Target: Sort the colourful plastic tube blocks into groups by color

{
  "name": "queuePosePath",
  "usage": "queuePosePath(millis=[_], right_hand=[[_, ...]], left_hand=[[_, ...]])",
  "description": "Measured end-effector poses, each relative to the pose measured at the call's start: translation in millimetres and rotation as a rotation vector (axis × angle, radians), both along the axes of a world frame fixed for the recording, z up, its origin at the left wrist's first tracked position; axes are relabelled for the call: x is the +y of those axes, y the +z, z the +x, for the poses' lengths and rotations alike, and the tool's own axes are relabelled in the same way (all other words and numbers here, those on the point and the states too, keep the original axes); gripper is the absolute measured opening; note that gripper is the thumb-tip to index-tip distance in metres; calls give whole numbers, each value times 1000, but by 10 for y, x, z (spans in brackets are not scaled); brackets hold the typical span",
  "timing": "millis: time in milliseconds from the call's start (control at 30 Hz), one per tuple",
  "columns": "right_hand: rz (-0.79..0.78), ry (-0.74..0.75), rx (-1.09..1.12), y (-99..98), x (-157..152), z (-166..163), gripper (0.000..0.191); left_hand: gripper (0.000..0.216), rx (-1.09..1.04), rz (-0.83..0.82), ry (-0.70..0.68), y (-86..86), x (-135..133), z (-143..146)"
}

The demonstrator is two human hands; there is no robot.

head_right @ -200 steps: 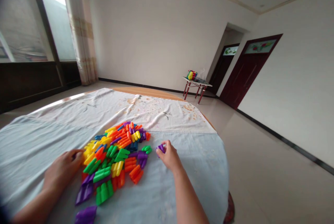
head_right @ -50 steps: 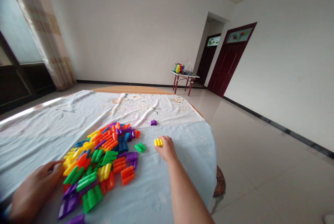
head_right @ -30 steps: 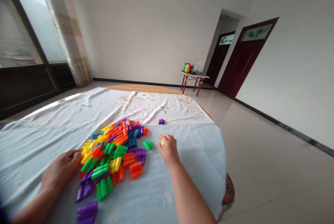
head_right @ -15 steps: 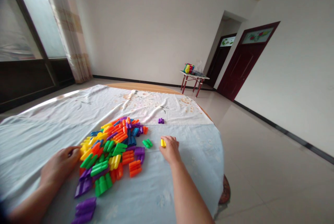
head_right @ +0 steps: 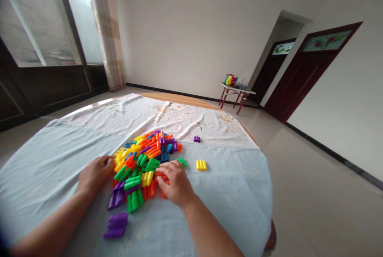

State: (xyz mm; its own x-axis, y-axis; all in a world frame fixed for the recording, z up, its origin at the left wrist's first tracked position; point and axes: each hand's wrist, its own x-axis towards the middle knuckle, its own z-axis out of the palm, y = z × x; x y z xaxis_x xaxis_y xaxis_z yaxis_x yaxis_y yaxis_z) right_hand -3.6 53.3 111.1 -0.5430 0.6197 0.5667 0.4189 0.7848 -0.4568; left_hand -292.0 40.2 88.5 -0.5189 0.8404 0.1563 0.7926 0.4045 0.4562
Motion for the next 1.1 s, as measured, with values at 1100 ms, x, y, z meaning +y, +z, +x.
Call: queuePosePath(millis=[1100], right_hand=[[-212,-285,223,-106,374,264,16]], left_hand=[[49,-26,-65,-10,43,0,-8]])
